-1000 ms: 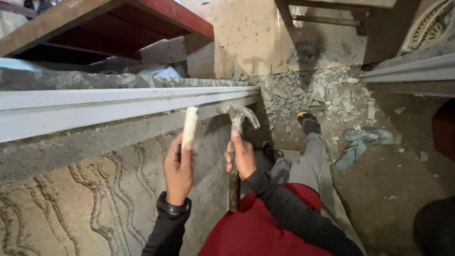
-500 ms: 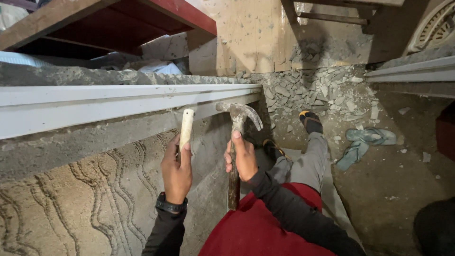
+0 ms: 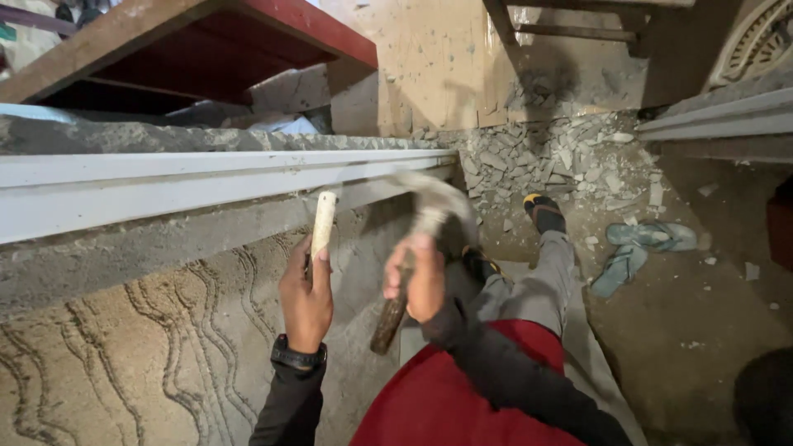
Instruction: Chipping away concrete from a wall using a hammer and a wooden block as a chisel
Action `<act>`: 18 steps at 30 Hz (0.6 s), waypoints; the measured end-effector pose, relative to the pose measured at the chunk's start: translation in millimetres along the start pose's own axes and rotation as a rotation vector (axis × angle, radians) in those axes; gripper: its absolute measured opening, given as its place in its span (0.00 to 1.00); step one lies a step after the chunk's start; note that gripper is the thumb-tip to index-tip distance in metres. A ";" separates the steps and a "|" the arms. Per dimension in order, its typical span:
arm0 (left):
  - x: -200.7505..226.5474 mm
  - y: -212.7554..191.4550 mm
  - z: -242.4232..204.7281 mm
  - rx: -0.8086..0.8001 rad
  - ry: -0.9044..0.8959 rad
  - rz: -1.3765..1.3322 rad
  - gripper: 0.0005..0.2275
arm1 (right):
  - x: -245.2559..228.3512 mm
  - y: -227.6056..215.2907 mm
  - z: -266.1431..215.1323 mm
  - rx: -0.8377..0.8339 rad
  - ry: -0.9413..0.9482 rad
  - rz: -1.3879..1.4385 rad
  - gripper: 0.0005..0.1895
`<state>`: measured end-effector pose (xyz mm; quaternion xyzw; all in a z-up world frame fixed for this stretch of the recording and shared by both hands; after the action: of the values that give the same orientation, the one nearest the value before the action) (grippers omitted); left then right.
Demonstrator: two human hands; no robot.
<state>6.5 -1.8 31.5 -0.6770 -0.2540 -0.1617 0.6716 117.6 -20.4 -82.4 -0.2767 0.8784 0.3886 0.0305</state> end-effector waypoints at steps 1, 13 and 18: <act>0.5 1.2 1.2 0.004 0.004 0.000 0.16 | -2.7 2.0 -2.7 -0.004 -0.003 0.000 0.27; 4.4 0.4 3.4 0.032 0.030 0.091 0.14 | 12.6 14.4 -4.0 0.021 0.074 -0.139 0.31; -4.5 9.0 -1.1 0.026 0.172 0.187 0.15 | 0.2 15.3 -0.2 0.016 0.254 -0.368 0.31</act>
<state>8.0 -3.2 21.7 -0.6727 -0.1330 -0.1526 0.7117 109.6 -12.3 -72.2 -0.4789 0.8130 0.3312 -0.0078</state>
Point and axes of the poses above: each hand's wrist, its own z-axis towards the middle knuckle, its own y-axis out of the palm, x = y × z, the point moved 1 cm from there along z, towards the middle knuckle, and after that the axes turned 10 degrees about y, right-handed, at the moved point
